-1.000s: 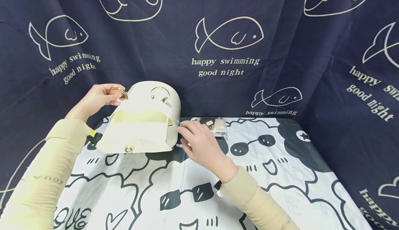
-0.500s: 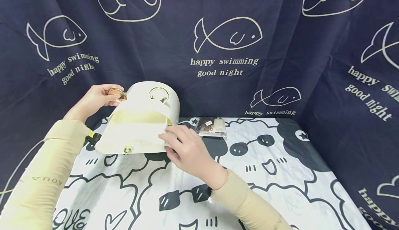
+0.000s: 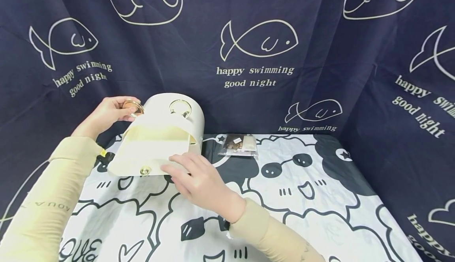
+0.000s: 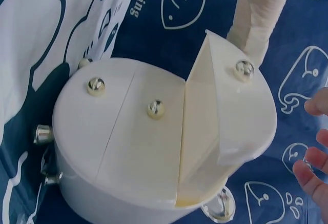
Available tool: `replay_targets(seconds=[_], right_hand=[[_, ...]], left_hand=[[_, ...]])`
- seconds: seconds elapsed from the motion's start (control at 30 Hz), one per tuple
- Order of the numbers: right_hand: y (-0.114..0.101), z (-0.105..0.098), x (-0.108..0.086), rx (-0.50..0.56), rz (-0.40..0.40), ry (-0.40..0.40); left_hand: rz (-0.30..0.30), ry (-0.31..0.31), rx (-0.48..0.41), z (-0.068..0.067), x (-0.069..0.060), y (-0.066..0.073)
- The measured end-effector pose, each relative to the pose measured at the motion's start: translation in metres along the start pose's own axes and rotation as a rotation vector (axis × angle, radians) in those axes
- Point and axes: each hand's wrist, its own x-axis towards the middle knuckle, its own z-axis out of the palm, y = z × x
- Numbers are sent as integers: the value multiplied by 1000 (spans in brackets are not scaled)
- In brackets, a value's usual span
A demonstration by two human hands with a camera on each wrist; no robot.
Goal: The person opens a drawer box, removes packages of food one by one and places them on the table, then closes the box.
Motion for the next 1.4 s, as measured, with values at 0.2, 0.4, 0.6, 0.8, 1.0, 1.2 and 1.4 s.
replay_targets(seconds=[0.2,0.4,0.6,0.8,1.0,1.2,1.4], right_hand=[[-8,11,3,-20,-43,-37],[-14,22,2,-38,-69,-85],[-17,31,2,-74,-108,-118],[-18,39,1,-104,-117,-170],[-17,50,1,-144,-172,-167],[-17,57,8,-198,-224,-161],[-20,51,23,-321,-287,-94]], left_hand=[[-4,3,10,0,0,0],[-15,8,19,0,1,0],[-27,10,29,0,-1,1],[-36,16,21,1,-1,2],[-30,9,-1,0,-3,3],[-22,10,-12,0,-3,3],[-23,10,12,0,-2,3]])
